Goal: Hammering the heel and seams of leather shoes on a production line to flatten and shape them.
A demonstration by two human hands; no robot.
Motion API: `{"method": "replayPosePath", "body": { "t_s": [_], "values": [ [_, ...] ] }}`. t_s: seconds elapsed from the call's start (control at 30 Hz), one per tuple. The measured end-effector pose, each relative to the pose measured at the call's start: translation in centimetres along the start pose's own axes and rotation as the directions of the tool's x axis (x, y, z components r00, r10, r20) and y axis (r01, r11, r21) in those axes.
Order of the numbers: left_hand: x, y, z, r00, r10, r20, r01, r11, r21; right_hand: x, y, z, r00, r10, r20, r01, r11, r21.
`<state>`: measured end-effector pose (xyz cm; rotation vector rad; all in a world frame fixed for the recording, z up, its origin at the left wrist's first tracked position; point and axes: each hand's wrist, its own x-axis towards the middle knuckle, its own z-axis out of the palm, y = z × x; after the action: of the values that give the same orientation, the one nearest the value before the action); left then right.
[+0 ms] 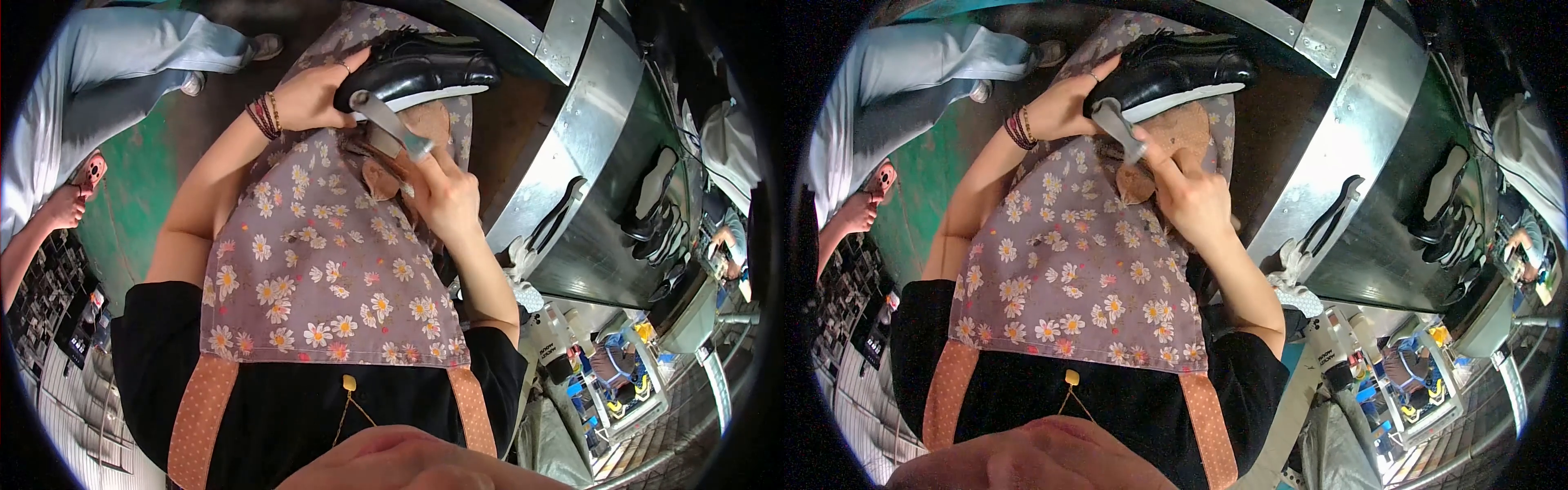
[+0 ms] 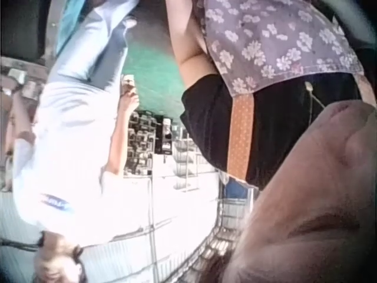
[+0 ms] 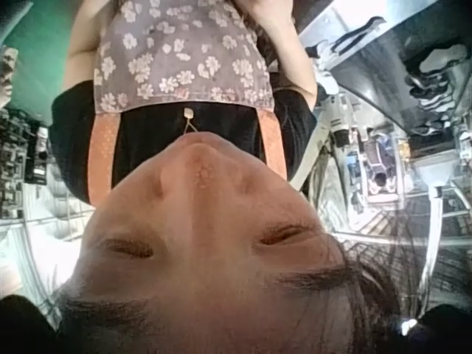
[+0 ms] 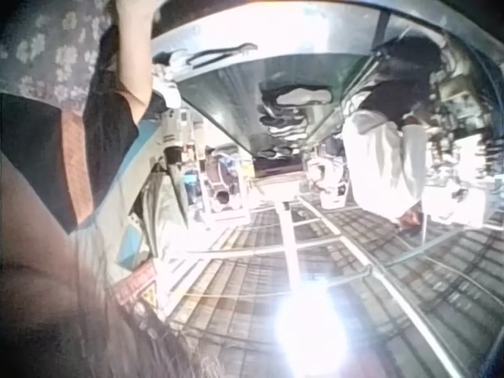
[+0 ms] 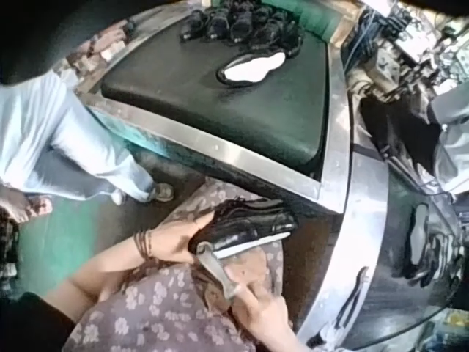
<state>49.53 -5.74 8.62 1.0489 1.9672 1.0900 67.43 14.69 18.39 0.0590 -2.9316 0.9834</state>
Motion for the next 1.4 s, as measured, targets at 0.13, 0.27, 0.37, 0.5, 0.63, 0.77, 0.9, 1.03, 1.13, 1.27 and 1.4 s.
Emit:
{"method": "replayPosePath", "body": {
  "t_s": [0.13, 0.27, 0.37, 0.5, 0.63, 0.77, 0.9, 1.03, 1.13, 1.27, 1.4],
  "values": [
    [0.5, 1.6, 0.0, 0.998, -0.062, 0.004, 0.063, 0.997, -0.052, 0.9, 0.0, -0.3, 0.993, 0.064, 0.095, -0.065, 0.998, 0.008],
    [0.0, 2.0, 0.9, 0.995, -0.091, -0.036, 0.093, 0.993, 0.069, 1.9, -1.3, -0.7, 0.996, 0.009, -0.088, -0.006, 0.999, 0.034],
    [-0.1, 2.2, 0.9, 0.990, -0.138, -0.026, 0.141, 0.982, 0.126, 2.3, 0.0, -0.5, 0.995, 0.063, 0.077, -0.061, 0.997, -0.040],
    [0.0, 1.5, 1.0, 0.985, -0.172, 0.006, 0.168, 0.971, 0.172, 2.3, -0.2, -0.5, 0.998, -0.017, -0.063, 0.017, 1.000, 0.004],
    [-0.1, 1.8, 1.0, 0.992, -0.110, -0.060, 0.115, 0.990, 0.086, 2.2, -0.4, -0.9, 0.978, 0.146, 0.150, -0.140, 0.989, -0.046],
    [0.1, 2.1, 0.3, 0.988, -0.151, -0.028, 0.153, 0.978, 0.140, 0.2, 0.7, -0.3, 0.992, 0.044, -0.115, -0.033, 0.995, 0.091],
    [0.7, 2.4, -0.4, 0.980, -0.196, 0.045, 0.193, 0.978, 0.076, -1.4, 2.2, 0.7, 0.977, 0.185, 0.102, -0.190, 0.981, 0.041],
    [0.7, 0.7, -0.1, 0.995, -0.094, 0.018, 0.092, 0.993, 0.071, -1.8, 2.6, 1.0, 0.955, -0.116, -0.272, 0.128, 0.991, 0.026],
    [0.6, 0.7, -0.4, 0.966, -0.226, 0.127, 0.246, 0.954, -0.169, -1.6, 1.1, 1.7, 0.895, -0.032, -0.444, 0.095, 0.988, 0.122],
    [0.9, 1.5, -1.0, 0.996, -0.079, -0.031, 0.078, 0.997, -0.028, -1.7, 3.8, 3.2, 0.980, 0.123, -0.159, -0.108, 0.989, 0.098],
    [-0.2, 2.2, -2.5, 0.993, -0.061, 0.104, 0.088, 0.956, -0.279, -2.3, 2.8, 2.5, 0.900, 0.076, -0.429, 0.001, 0.984, 0.176]
  ]
}}
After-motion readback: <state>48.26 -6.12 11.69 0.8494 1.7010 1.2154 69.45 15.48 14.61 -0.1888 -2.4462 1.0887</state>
